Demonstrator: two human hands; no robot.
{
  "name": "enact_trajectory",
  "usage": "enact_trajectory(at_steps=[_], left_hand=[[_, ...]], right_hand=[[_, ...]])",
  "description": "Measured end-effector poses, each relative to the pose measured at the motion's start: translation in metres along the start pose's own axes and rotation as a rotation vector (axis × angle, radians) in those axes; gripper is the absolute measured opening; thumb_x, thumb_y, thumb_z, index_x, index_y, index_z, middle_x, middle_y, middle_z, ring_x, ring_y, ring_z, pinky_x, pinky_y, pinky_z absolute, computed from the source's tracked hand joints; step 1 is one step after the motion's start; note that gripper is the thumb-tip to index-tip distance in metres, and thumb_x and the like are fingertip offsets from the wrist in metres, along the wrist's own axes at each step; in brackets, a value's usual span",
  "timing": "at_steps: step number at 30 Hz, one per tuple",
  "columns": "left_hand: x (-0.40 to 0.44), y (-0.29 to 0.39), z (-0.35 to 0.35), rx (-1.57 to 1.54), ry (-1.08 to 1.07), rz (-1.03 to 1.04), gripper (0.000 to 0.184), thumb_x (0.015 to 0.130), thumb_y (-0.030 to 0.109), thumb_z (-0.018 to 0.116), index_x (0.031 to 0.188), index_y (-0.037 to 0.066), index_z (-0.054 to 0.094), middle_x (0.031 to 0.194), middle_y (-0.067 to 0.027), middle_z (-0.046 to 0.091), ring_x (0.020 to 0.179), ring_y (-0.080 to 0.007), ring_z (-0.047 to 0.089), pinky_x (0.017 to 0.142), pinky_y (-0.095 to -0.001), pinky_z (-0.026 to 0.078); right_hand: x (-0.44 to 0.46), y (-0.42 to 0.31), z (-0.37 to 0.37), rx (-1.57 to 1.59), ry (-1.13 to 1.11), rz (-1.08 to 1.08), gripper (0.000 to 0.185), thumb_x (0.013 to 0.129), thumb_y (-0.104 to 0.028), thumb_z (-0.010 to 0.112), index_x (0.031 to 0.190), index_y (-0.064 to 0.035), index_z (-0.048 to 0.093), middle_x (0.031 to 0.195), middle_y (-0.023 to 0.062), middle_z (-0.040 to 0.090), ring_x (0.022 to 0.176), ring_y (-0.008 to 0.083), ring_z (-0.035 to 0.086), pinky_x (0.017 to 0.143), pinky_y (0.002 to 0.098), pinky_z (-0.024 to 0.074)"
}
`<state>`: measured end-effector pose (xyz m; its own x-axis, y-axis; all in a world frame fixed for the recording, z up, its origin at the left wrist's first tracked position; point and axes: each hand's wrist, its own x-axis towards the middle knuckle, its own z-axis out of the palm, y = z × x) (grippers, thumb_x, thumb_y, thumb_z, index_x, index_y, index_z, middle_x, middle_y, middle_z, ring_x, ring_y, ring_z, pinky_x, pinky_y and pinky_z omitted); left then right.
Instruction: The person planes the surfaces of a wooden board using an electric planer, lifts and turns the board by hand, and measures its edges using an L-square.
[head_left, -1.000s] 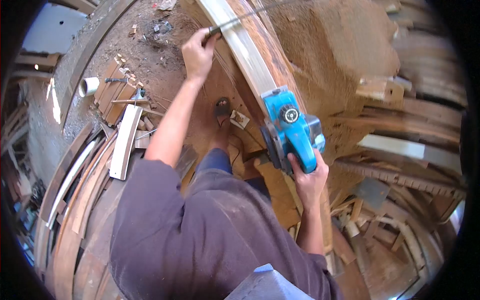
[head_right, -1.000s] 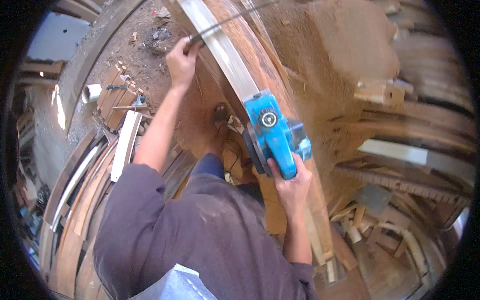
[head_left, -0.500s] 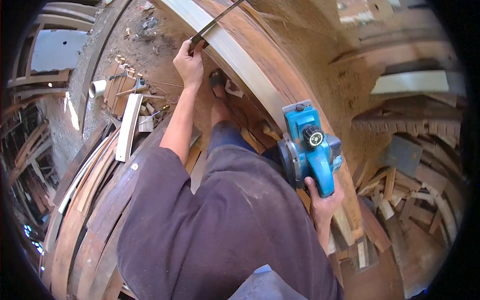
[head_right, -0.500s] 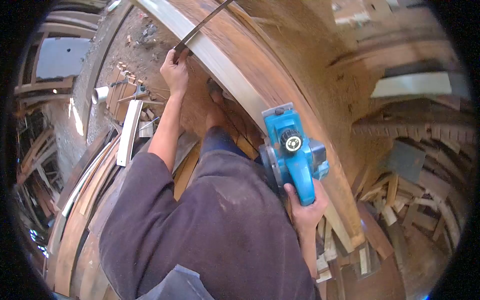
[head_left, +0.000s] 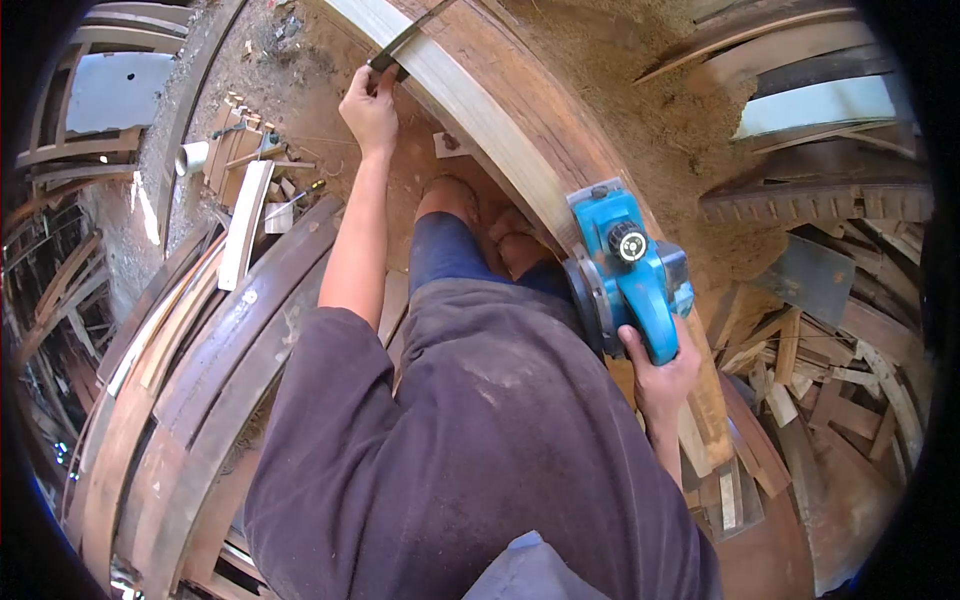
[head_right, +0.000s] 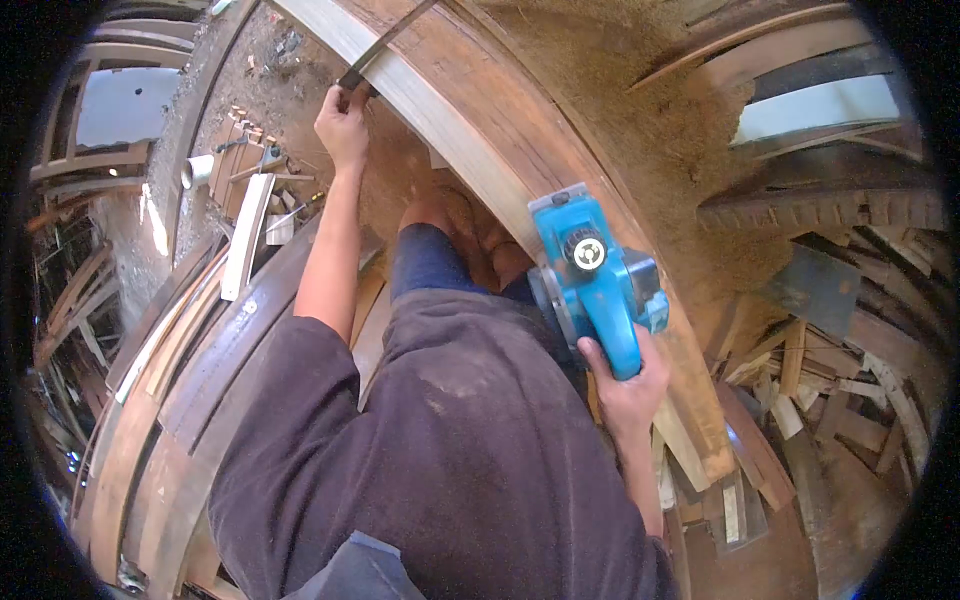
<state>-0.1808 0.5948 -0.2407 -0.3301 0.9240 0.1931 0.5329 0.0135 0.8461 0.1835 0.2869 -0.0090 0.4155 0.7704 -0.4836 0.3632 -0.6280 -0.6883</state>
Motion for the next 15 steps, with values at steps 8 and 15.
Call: enact_trajectory(at_steps=[8,15], left_hand=[[-0.131,0.066,0.01,0.022,-0.066,-0.041,0.019,0.098,0.02,0.082,0.107,0.003,0.079,0.074,-0.0016,0.066,0.067,-0.0082,0.052,0.061,-0.0303,0.045],[-0.336,0.126,0.029,-0.215,-0.224,-0.041,0.016,0.094,0.008,0.08,0.107,0.0,0.078,0.099,-0.0149,0.078,0.089,-0.0242,0.076,0.083,-0.0353,0.059]], right_hand=[[-0.009,0.026,-0.007,0.106,0.001,-0.067,0.038,0.088,-0.023,0.093,0.112,0.0009,0.075,0.095,0.0065,0.074,0.089,0.016,0.067,0.084,0.0326,0.0526],[-0.072,0.095,-0.051,0.3,0.124,0.031,0.033,0.091,-0.02,0.091,0.111,0.001,0.075,0.095,0.0013,0.07,0.088,0.0118,0.063,0.082,0.0291,0.0506]])
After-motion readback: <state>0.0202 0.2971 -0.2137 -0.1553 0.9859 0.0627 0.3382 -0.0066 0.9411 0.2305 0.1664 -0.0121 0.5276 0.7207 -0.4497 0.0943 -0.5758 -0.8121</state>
